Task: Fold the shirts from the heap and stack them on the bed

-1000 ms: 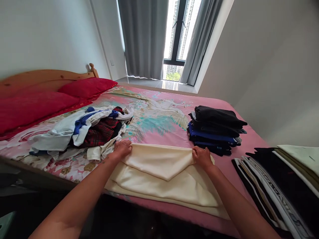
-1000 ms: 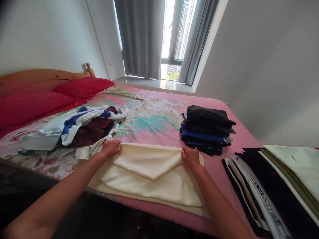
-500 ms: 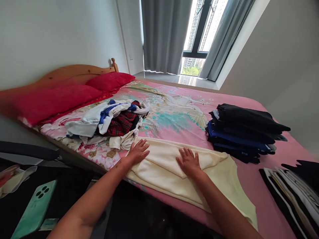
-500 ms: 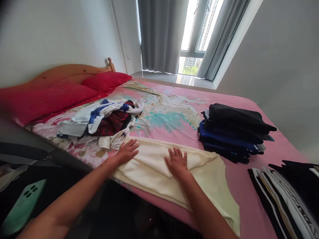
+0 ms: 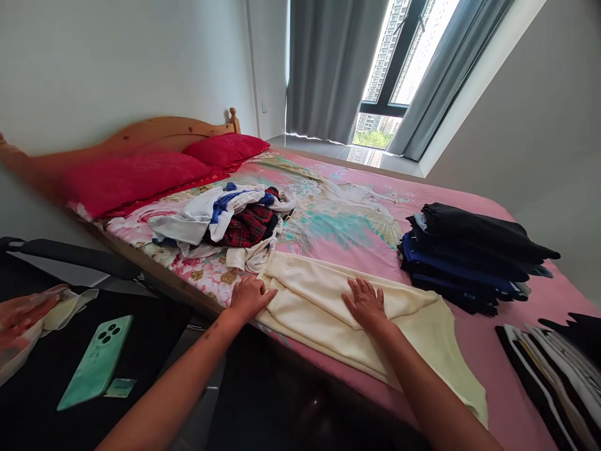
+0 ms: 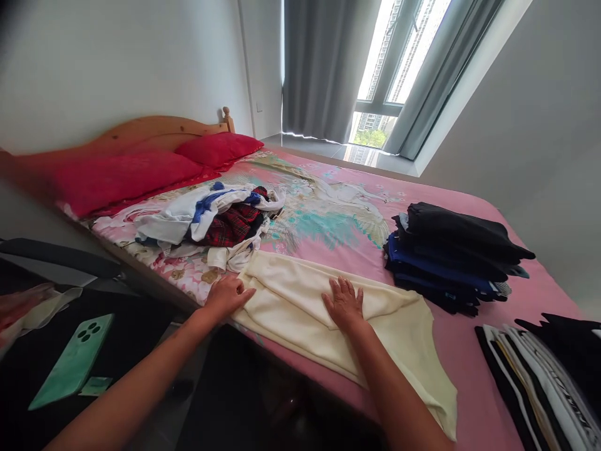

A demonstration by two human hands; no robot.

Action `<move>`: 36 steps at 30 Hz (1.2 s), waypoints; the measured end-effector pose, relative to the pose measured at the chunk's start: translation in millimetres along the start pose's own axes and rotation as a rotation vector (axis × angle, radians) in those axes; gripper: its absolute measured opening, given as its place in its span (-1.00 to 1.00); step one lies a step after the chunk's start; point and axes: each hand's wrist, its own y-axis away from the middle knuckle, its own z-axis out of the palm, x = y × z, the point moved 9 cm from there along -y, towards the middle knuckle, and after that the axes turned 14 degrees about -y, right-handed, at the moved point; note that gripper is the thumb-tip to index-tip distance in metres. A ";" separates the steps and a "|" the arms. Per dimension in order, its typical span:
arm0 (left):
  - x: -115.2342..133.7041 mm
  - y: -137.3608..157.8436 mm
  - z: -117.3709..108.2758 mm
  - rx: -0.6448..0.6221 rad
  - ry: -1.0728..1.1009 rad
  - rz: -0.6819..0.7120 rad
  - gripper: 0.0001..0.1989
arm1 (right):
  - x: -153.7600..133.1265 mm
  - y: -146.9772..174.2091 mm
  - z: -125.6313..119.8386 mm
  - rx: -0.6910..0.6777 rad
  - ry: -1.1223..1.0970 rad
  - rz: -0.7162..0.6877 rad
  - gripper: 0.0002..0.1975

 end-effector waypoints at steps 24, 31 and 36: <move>-25.9 -6.6 15.9 -0.166 0.170 -0.142 -0.66 | -1.6 83.8 -59.1 0.270 -0.111 0.041 -0.51; 47.8 -2.3 -33.7 0.377 0.118 0.261 -0.55 | -31.2 116.9 -36.8 0.156 -0.133 0.029 -0.49; 92.5 -8.5 -0.5 0.144 -0.084 0.393 -0.45 | -38.9 94.2 -27.6 0.086 -0.155 -0.043 -0.43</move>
